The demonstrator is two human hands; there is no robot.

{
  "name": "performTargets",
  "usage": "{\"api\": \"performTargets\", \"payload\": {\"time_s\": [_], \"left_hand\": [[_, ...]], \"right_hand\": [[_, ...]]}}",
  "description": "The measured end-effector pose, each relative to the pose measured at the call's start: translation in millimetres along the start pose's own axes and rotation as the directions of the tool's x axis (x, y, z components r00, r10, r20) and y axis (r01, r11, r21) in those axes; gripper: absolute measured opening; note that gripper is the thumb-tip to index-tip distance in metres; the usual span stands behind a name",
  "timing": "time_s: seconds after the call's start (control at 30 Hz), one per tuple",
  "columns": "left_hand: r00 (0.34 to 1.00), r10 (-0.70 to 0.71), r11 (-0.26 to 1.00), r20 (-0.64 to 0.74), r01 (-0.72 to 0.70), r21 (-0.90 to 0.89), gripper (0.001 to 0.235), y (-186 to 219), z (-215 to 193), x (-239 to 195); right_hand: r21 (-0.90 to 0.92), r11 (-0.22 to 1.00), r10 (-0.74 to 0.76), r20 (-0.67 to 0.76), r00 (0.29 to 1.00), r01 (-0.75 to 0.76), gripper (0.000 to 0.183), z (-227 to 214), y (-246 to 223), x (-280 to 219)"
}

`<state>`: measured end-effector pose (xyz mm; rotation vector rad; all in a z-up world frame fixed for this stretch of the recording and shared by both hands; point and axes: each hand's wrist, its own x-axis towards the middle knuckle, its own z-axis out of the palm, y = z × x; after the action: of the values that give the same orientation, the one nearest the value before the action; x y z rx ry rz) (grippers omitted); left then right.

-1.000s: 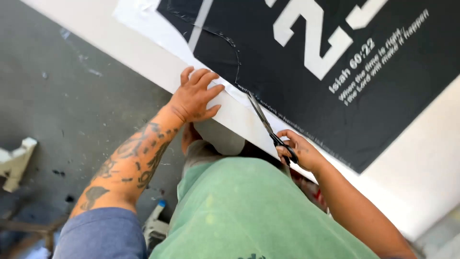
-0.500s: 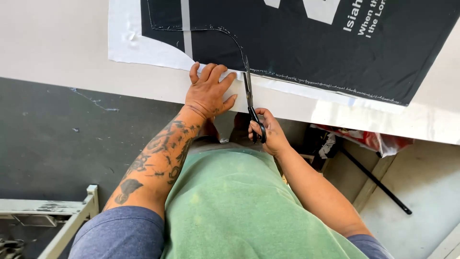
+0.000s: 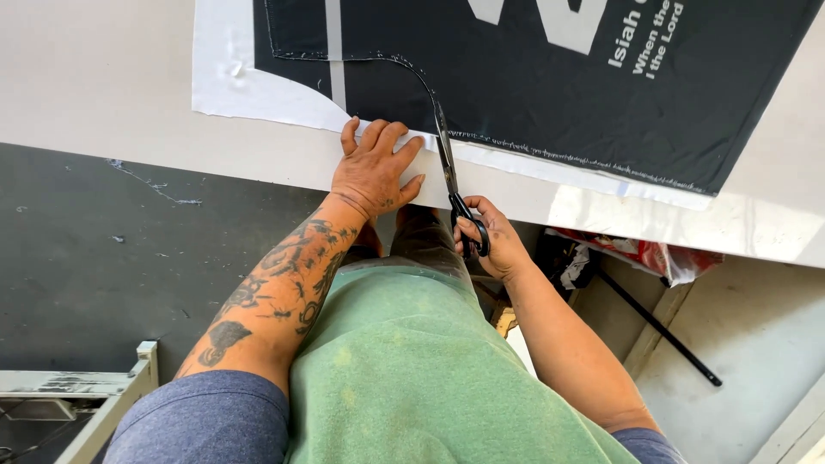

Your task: Cutting out a garment pattern from a sheet of fabric using industrial scissors on a cutting table

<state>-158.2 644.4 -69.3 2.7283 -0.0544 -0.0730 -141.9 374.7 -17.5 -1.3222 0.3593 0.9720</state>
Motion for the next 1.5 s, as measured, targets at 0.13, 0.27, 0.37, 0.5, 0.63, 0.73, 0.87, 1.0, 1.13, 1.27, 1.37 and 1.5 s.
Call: {"api": "performTargets", "payload": {"time_s": [0.13, 0.27, 0.37, 0.5, 0.63, 0.73, 0.87, 1.0, 1.13, 1.27, 1.37, 1.5], "left_hand": [[0.999, -0.028, 1.000, -0.026, 0.028, 0.003, 0.064, 1.7, -1.3, 1.6], [0.992, 0.007, 1.000, -0.129, -0.004, 0.027, 0.059, 0.1, 1.0, 1.3], [0.990, -0.005, 1.000, -0.141, 0.008, 0.021, 0.059, 1.2, 4.7, 1.2], [0.990, -0.009, 0.999, -0.139, 0.015, 0.043, 0.058, 3.1, -0.5, 2.6], [0.984, -0.024, 0.998, -0.177, 0.033, 0.050, 0.056, 3.5, 0.6, 2.5], [0.983, -0.032, 0.998, -0.180, 0.042, 0.053, 0.056, 4.4, 2.6, 3.2], [0.984, -0.033, 0.997, -0.177, 0.044, 0.056, 0.058, 3.4, 3.3, 2.6], [0.990, -0.032, 0.998, -0.138, 0.040, 0.054, 0.058, 3.8, 1.9, 2.5], [0.985, -0.062, 0.994, -0.160, 0.075, 0.076, 0.062, 3.9, 4.1, 2.6], [0.988, -0.070, 0.995, -0.141, 0.080, 0.067, 0.061, 5.1, 6.8, 1.9], [0.991, -0.071, 0.994, -0.114, 0.079, 0.073, 0.060, 5.0, 6.0, 2.6], [0.995, -0.068, 0.994, -0.074, 0.073, 0.076, 0.058, 2.8, 6.8, 3.4]], "right_hand": [[-0.041, 0.999, 0.014, 0.033, 0.999, -0.013, 0.033, -4.0, -16.7, 12.4], [-0.113, 0.993, 0.041, 0.054, 0.998, -0.035, 0.038, -16.7, -22.4, 22.4], [-0.120, 0.990, 0.078, 0.075, 0.994, -0.069, 0.038, -21.1, -42.8, 21.2], [-0.167, 0.982, 0.109, 0.134, 0.985, -0.086, 0.035, -23.5, -76.8, 33.2], [-0.274, 0.958, 0.133, 0.154, 0.979, -0.087, 0.041, -44.7, -87.9, 53.2], [-0.310, 0.945, 0.173, 0.194, 0.966, -0.107, 0.041, -53.8, -108.7, 62.8], [-0.348, 0.929, 0.225, 0.261, 0.939, -0.126, 0.041, -58.4, -140.8, 87.2], [-0.475, 0.874, 0.273, 0.305, 0.912, -0.103, 0.040, -57.4, -164.4, 112.1], [-0.529, 0.842, 0.323, 0.334, 0.886, -0.107, 0.039, -61.3, -188.9, 131.9], [-0.607, 0.790, 0.367, 0.364, 0.856, -0.080, 0.042, -42.8, -216.5, 157.2], [-0.684, 0.728, 0.398, 0.370, 0.839, -0.044, 0.043, -40.1, -230.0, 174.2], [-0.715, 0.699, 0.431, 0.404, 0.807, -0.015, 0.044, -35.2, -246.0, 196.6]]}}
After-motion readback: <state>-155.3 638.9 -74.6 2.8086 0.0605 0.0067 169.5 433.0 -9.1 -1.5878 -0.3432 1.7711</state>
